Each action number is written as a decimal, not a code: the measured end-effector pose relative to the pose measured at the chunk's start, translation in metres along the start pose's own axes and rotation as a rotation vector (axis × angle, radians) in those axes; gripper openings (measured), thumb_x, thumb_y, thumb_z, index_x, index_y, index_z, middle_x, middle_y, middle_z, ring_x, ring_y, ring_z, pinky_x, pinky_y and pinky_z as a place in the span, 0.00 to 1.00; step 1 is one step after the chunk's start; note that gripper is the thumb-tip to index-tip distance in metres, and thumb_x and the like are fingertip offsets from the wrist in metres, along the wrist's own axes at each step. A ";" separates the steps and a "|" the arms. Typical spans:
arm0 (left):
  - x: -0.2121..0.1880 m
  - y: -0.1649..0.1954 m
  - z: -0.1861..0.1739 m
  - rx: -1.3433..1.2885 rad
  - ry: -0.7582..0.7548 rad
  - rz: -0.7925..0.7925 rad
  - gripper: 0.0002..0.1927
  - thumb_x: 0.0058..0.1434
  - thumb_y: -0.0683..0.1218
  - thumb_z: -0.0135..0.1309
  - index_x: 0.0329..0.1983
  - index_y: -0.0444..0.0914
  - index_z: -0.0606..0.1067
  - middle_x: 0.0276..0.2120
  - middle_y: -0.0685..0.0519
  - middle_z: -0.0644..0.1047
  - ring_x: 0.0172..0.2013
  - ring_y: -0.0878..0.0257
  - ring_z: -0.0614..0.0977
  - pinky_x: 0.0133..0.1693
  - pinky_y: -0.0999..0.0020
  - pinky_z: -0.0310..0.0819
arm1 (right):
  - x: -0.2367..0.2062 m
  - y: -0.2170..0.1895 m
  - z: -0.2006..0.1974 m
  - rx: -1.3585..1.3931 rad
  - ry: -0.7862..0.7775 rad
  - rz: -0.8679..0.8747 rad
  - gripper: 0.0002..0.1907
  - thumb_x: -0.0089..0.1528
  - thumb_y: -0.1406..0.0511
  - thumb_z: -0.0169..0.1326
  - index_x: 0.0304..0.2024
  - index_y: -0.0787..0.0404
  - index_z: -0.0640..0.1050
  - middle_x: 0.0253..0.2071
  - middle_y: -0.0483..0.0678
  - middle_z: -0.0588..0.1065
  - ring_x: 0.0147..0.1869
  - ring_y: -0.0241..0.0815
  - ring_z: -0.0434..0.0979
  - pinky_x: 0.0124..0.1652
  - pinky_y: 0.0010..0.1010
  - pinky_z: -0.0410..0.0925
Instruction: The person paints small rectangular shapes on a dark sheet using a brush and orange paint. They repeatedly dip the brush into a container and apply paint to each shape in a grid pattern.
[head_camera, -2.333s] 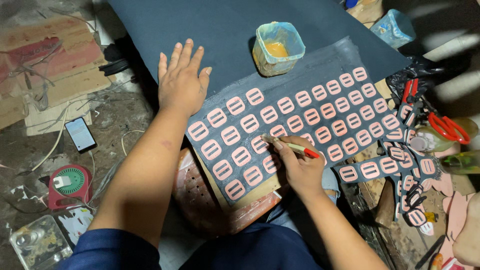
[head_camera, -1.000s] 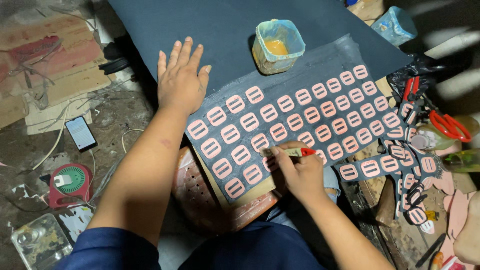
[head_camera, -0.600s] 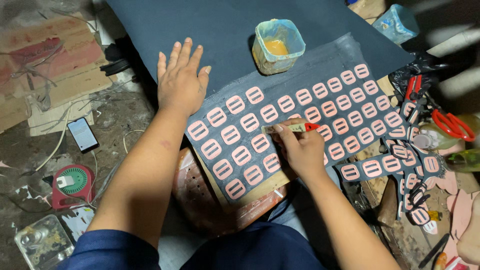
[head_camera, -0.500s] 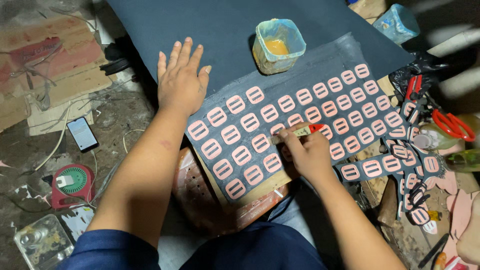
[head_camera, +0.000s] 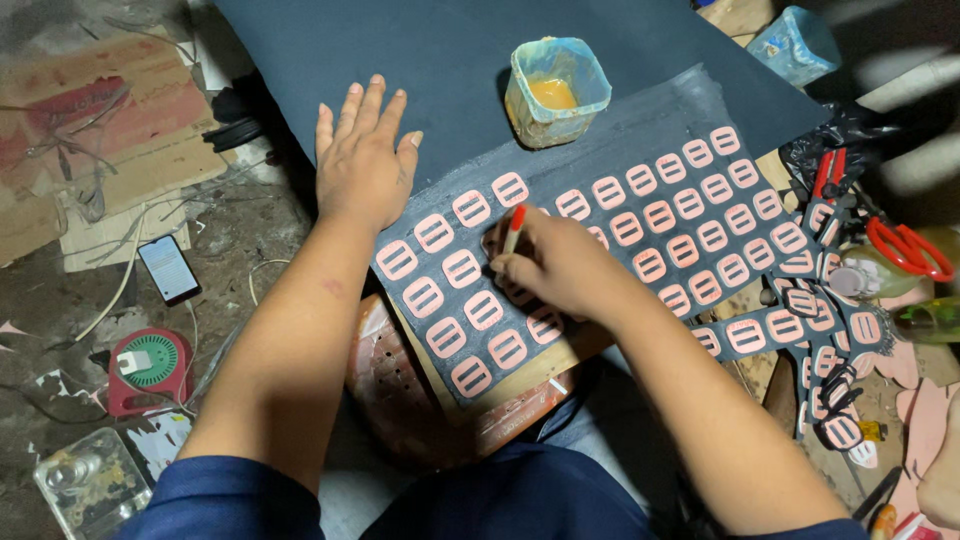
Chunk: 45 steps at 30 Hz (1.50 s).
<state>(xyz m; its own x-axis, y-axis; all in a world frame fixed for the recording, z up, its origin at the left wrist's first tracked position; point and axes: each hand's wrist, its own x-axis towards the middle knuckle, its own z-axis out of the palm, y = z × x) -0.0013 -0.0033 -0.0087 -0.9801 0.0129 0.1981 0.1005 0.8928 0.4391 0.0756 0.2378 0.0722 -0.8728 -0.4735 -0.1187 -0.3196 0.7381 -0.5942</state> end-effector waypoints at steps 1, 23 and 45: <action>0.000 0.000 0.000 -0.003 -0.001 -0.001 0.28 0.72 0.57 0.41 0.73 0.44 0.63 0.75 0.49 0.56 0.74 0.53 0.53 0.71 0.47 0.35 | -0.003 -0.004 0.001 -0.020 -0.035 -0.009 0.15 0.60 0.63 0.62 0.46 0.60 0.75 0.36 0.54 0.80 0.42 0.55 0.81 0.41 0.39 0.72; 0.001 0.001 -0.001 -0.007 -0.003 -0.020 0.29 0.72 0.58 0.40 0.73 0.45 0.63 0.75 0.50 0.56 0.74 0.55 0.53 0.71 0.50 0.34 | -0.058 0.038 0.049 0.373 0.354 0.063 0.10 0.62 0.65 0.64 0.41 0.65 0.81 0.37 0.47 0.82 0.38 0.31 0.81 0.38 0.22 0.73; 0.001 0.002 -0.002 -0.016 0.002 -0.029 0.28 0.72 0.58 0.41 0.73 0.45 0.64 0.74 0.49 0.57 0.74 0.54 0.54 0.71 0.49 0.34 | -0.071 0.048 0.037 0.411 0.463 0.118 0.07 0.64 0.69 0.58 0.45 0.63 0.80 0.37 0.45 0.80 0.35 0.32 0.78 0.37 0.23 0.70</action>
<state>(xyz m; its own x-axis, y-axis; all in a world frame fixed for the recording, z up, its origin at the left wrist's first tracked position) -0.0016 -0.0024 -0.0064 -0.9822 -0.0138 0.1873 0.0750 0.8854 0.4587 0.1361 0.2892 0.0224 -0.9922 -0.0754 0.0997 -0.1239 0.4844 -0.8661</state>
